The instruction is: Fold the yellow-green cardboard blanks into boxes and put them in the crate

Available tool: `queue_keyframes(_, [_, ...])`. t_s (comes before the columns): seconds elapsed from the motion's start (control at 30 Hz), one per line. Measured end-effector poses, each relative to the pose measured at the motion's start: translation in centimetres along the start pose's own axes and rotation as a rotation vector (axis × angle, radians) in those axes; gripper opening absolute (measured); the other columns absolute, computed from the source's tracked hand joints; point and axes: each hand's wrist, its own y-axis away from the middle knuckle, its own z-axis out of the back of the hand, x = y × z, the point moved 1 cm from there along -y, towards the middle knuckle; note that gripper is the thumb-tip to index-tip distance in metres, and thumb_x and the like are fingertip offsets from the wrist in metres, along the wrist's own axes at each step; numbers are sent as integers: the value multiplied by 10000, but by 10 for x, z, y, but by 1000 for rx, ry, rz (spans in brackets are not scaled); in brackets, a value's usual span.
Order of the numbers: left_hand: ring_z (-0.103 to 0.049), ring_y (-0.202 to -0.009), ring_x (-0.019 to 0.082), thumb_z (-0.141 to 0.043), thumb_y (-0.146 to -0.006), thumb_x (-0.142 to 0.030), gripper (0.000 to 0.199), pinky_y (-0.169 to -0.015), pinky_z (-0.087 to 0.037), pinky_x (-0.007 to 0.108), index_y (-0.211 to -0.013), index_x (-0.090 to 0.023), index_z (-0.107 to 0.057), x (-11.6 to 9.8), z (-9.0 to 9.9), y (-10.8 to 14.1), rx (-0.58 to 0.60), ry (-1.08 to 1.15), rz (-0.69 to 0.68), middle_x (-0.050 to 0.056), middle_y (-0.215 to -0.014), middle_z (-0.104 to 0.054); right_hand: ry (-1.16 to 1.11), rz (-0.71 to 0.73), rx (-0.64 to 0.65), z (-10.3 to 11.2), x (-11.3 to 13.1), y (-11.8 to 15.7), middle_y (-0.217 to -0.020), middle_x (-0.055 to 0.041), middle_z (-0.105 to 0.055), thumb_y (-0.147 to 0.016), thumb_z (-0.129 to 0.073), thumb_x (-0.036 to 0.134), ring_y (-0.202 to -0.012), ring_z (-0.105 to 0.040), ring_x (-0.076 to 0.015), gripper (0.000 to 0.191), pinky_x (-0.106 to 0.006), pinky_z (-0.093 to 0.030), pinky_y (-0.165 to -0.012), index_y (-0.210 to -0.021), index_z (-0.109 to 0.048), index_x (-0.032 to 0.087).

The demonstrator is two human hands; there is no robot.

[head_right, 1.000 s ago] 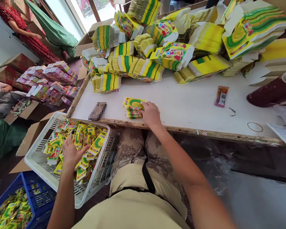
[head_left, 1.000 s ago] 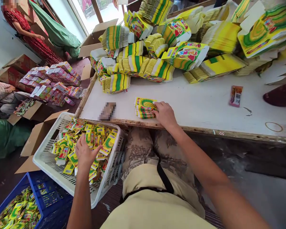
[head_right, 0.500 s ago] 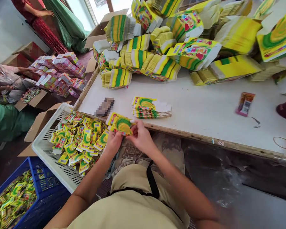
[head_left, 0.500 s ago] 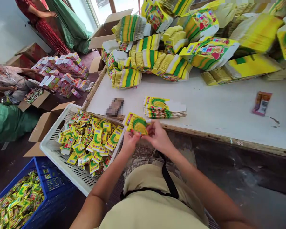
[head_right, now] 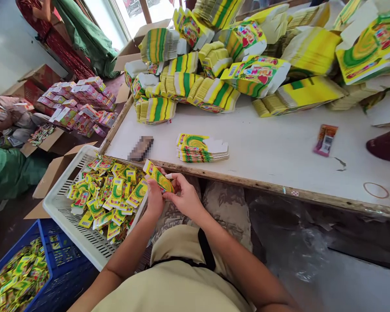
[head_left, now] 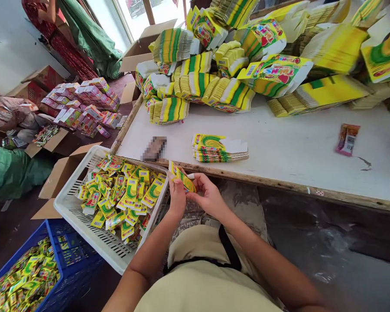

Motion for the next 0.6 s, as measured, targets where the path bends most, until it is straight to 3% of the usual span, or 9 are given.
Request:
queue_keyframes(0.13, [-581,-805,138,-691,-740,-633,531,-760,-496,258,-1036,-207,-576,0,2,6,-53,266,-32,26,-939,-619,28,36,48,6,7,4,-817,15,-594,-825,-675,378,-742,-562,-147,390,-267,-469,-674,-1151,-525,225])
queue_keyframes(0.23, [-540,-668,97,-828,-637,-472,477,-659,-464,209,-945,-199,-587,-7,3,0,-125,270,-47,-35,-779,-601,209,94,93,4,17,7,-942,-33,-661,-901,-577,325,-827,-611,-169,289,-288,-486,-737,-1167,-539,218])
queue_keyframes(0.3, [-523,-605,82,-849,-609,-425,433,-619,-452,198,-866,-189,-593,-10,5,-4,-186,263,-33,-55,-707,-597,335,144,73,2,21,7,-971,-57,-687,-936,-506,284,-847,-632,-184,203,-294,-485,-747,-1107,-582,206])
queue_keyframes(0.4, [-560,-602,92,-821,-659,-431,350,-636,-480,218,-770,-167,-620,-7,11,-7,-199,256,-10,-31,-698,-649,456,177,7,6,22,2,-821,-41,-700,-938,-480,257,-731,-638,-183,177,-274,-469,-666,-945,-645,196])
queue_keyframes(0.5, [-598,-626,123,-757,-744,-484,337,-644,-506,250,-753,-159,-669,2,17,-8,-83,218,-5,1,-713,-689,486,176,-24,16,19,-5,-752,-15,-712,-925,-514,259,-653,-636,-173,183,-260,-465,-611,-913,-688,204])
queue_keyframes(0.6, [-660,-737,181,-668,-795,-592,430,-706,-543,299,-842,-167,-712,5,25,-12,32,145,11,36,-791,-725,521,240,-87,32,18,-9,-874,-30,-755,-926,-529,250,-749,-678,-195,196,-287,-515,-683,-985,-713,213])
